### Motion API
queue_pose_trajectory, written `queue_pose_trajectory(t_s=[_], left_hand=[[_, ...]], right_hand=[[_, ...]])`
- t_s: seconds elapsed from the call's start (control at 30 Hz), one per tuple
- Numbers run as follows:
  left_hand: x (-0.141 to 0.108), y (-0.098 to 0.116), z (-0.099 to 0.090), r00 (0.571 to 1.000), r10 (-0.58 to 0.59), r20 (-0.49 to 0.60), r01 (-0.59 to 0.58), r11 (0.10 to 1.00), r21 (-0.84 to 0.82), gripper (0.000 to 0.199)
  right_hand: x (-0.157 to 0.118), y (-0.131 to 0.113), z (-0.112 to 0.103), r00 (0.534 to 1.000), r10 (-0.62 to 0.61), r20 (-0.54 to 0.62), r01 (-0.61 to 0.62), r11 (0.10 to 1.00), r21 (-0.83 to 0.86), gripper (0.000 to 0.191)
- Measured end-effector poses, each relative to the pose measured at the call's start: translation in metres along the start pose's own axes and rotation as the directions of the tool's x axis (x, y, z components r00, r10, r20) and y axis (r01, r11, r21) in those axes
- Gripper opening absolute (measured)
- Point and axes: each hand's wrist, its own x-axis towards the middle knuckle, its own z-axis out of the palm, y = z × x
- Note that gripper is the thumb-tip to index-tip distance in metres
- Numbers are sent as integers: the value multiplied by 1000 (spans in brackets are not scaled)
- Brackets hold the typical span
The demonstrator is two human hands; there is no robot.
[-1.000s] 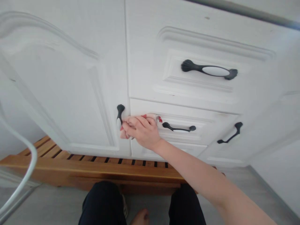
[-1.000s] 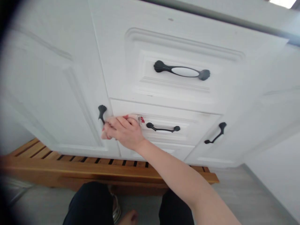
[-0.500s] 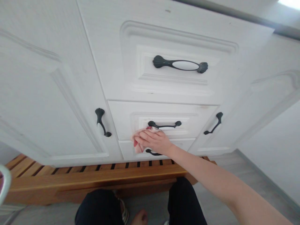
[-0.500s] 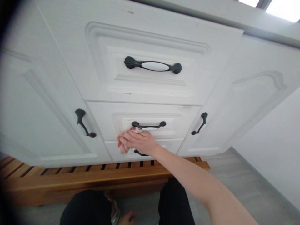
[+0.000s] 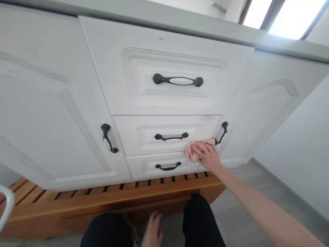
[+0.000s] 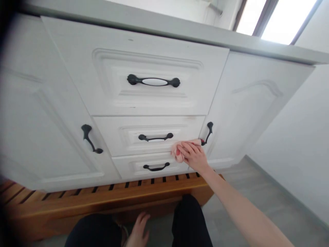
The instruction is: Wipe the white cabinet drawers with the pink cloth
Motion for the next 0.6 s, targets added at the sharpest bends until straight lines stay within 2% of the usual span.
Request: queue_pose_trajectory(t_s=[0.03, 0.07, 0.13, 0.2, 0.27, 0.33, 0.4, 0.47, 0.5, 0.53, 0.57, 0.6], left_hand=[[0, 19, -15, 980, 116, -160, -114, 993, 24, 61], [0, 40, -30, 937, 189, -293, -177, 982, 69, 60], [5, 86, -63, 830, 312, -462, -246, 949, 199, 59], [13, 128, -92, 727, 434, -531, -280, 895, 347, 60], [24, 159, -115, 675, 524, -519, -297, 837, 459, 64], [34, 178, -129, 671, 563, -483, -307, 803, 510, 67], [41, 187, -137, 703, 560, -438, -322, 800, 506, 70], [42, 192, -137, 743, 521, -420, -327, 830, 452, 70], [39, 193, -135, 755, 497, -429, -330, 852, 406, 69], [34, 194, -132, 757, 475, -449, -341, 873, 349, 67], [28, 195, -126, 752, 454, -478, -361, 890, 278, 64], [21, 195, -120, 743, 433, -511, -390, 900, 195, 61]], right_hand=[[-5, -5, 4, 999, 33, -28, -34, 999, -10, 51], [-9, -11, 9, 995, 80, -60, -81, 997, -17, 51], [-15, -28, 20, 974, 193, -116, -197, 980, -25, 53], [-20, -44, 29, 942, 301, -151, -307, 952, -15, 58], [-22, -54, 34, 915, 367, -168, -370, 929, 15, 59], [-21, -56, 31, 902, 399, -165, -394, 917, 65, 58], [-17, -53, 22, 888, 435, -150, -415, 898, 149, 55], [-13, -51, 8, 856, 507, -101, -459, 835, 304, 55], [-12, -52, 1, 829, 557, -54, -489, 767, 415, 53], [-12, -55, -7, 790, 612, 19, -522, 656, 546, 51], [-15, -61, -14, 738, 663, 126, -552, 485, 679, 48], [-19, -70, -22, 675, 687, 269, -575, 262, 775, 46]])
